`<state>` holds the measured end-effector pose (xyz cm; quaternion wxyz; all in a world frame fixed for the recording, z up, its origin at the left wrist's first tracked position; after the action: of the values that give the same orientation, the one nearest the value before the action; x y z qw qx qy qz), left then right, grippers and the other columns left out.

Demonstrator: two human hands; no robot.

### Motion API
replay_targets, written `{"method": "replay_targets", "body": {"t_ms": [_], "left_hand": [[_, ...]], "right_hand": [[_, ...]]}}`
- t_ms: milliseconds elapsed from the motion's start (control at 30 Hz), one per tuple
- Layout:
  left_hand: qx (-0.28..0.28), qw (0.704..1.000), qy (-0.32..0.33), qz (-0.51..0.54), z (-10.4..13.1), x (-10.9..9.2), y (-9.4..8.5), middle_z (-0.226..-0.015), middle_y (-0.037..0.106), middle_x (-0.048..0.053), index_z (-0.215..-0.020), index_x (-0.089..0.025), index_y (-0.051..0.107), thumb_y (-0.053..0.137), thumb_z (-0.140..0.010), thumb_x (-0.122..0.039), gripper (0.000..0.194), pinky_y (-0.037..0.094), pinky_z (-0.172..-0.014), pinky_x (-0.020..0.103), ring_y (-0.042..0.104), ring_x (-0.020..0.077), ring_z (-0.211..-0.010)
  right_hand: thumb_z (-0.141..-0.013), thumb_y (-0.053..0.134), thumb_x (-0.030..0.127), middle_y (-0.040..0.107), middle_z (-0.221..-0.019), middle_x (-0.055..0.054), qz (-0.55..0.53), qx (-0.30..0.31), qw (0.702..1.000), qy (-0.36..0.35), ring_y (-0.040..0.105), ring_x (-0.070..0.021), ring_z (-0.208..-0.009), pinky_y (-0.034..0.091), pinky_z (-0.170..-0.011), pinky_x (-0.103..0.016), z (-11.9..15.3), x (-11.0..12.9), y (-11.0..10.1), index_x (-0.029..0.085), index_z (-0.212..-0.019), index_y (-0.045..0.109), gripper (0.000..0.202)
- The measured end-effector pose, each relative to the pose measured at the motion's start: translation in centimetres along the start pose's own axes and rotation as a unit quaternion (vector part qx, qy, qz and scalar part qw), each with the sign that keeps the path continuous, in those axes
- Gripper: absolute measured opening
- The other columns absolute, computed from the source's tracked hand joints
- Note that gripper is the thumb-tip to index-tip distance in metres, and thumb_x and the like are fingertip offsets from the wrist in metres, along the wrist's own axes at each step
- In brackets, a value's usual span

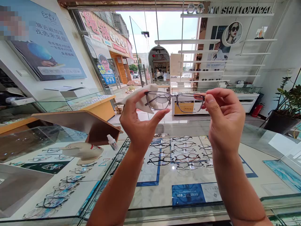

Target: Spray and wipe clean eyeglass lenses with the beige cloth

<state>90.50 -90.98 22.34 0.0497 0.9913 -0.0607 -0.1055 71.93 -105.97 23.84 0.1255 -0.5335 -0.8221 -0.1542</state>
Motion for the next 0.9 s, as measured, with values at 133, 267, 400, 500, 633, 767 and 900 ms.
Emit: {"method": "replay_targets", "body": {"t_ms": [133,267,400,500,633,767,900], "left_hand": [[0.011,0.998,-0.030,0.048,-0.1,1.0,0.3,-0.135,0.072,0.009,-0.143,-0.028,0.064,0.093,-0.084,-0.062,0.074,0.062,-0.116,0.052,0.069,0.0342,-0.137],[0.025,0.993,-0.066,0.092,0.2,2.9,0.9,-0.141,0.068,0.010,-0.149,-0.030,0.058,0.092,-0.084,-0.064,0.080,0.062,-0.116,0.049,0.068,0.0335,-0.139],[0.042,0.989,-0.079,0.116,0.4,3.9,1.1,-0.147,0.063,0.011,-0.155,-0.034,0.050,0.088,-0.088,-0.068,0.084,0.063,-0.116,0.047,0.068,0.0326,-0.140],[0.044,0.992,-0.082,0.085,0.5,3.2,0.7,-0.149,0.061,0.010,-0.157,-0.037,0.047,0.089,-0.086,-0.069,0.089,0.063,-0.115,0.046,0.067,0.0321,-0.140],[0.003,0.989,-0.095,0.112,0.5,1.2,-0.1,-0.141,0.063,0.010,-0.147,-0.034,0.054,0.091,-0.084,-0.069,0.081,0.063,-0.114,0.046,0.069,0.0300,-0.133],[-0.034,0.981,-0.101,0.161,0.4,-0.6,-0.3,-0.134,0.064,0.008,-0.136,-0.031,0.059,0.100,-0.076,-0.062,0.078,0.062,-0.113,0.044,0.069,0.0301,-0.131],[-0.057,0.964,-0.141,0.220,0.3,-1.5,0.0,-0.135,0.064,0.008,-0.130,-0.029,0.061,0.108,-0.064,-0.057,0.085,0.061,-0.113,0.041,0.065,0.0326,-0.138]], "right_hand": [[-0.109,0.066,0.045,0.078,-0.108,-0.006,0.003,0.008,1.000,0.011,0.080,-0.0241,-0.105,0.067,-0.088,-0.042,0.0,-0.1,0.2,0.027,-0.119,0.072,0.021],[-0.106,0.072,0.045,0.077,-0.104,-0.005,-0.029,0.017,0.998,0.045,0.081,-0.0239,-0.103,0.065,-0.084,-0.039,0.1,-0.5,0.5,0.026,-0.115,0.072,0.022],[-0.105,0.073,0.045,0.078,-0.101,-0.004,-0.049,0.037,0.995,0.074,0.080,-0.0223,-0.100,0.065,-0.081,-0.037,0.3,-0.8,0.9,0.026,-0.113,0.072,0.021],[-0.104,0.074,0.044,0.078,-0.100,-0.003,-0.066,0.043,0.992,0.097,0.080,-0.0212,-0.099,0.064,-0.081,-0.036,0.3,-1.1,1.0,0.025,-0.110,0.072,0.020],[-0.102,0.077,0.041,0.077,-0.097,-0.002,-0.113,0.044,0.984,0.130,0.080,-0.0207,-0.099,0.061,-0.078,-0.034,0.2,-1.6,1.2,0.024,-0.107,0.073,0.018],[-0.102,0.078,0.042,0.079,-0.099,-0.003,-0.136,0.043,0.976,0.161,0.079,-0.0200,-0.098,0.062,-0.081,-0.034,0.2,-2.2,1.3,0.025,-0.108,0.073,0.019],[-0.101,0.080,0.043,0.080,-0.100,-0.003,-0.153,0.044,0.968,0.192,0.077,-0.0198,-0.098,0.061,-0.083,-0.035,0.2,-2.4,1.4,0.026,-0.106,0.074,0.018]]}}
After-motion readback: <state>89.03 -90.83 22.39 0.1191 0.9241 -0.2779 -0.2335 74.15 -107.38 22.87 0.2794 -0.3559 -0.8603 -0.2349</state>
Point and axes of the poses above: each hand's wrist, its own z-axis away from the middle knuckle, its own y-axis out of the palm, x = y × z, the point moved 5 cm from there along -z, towards the middle knuckle
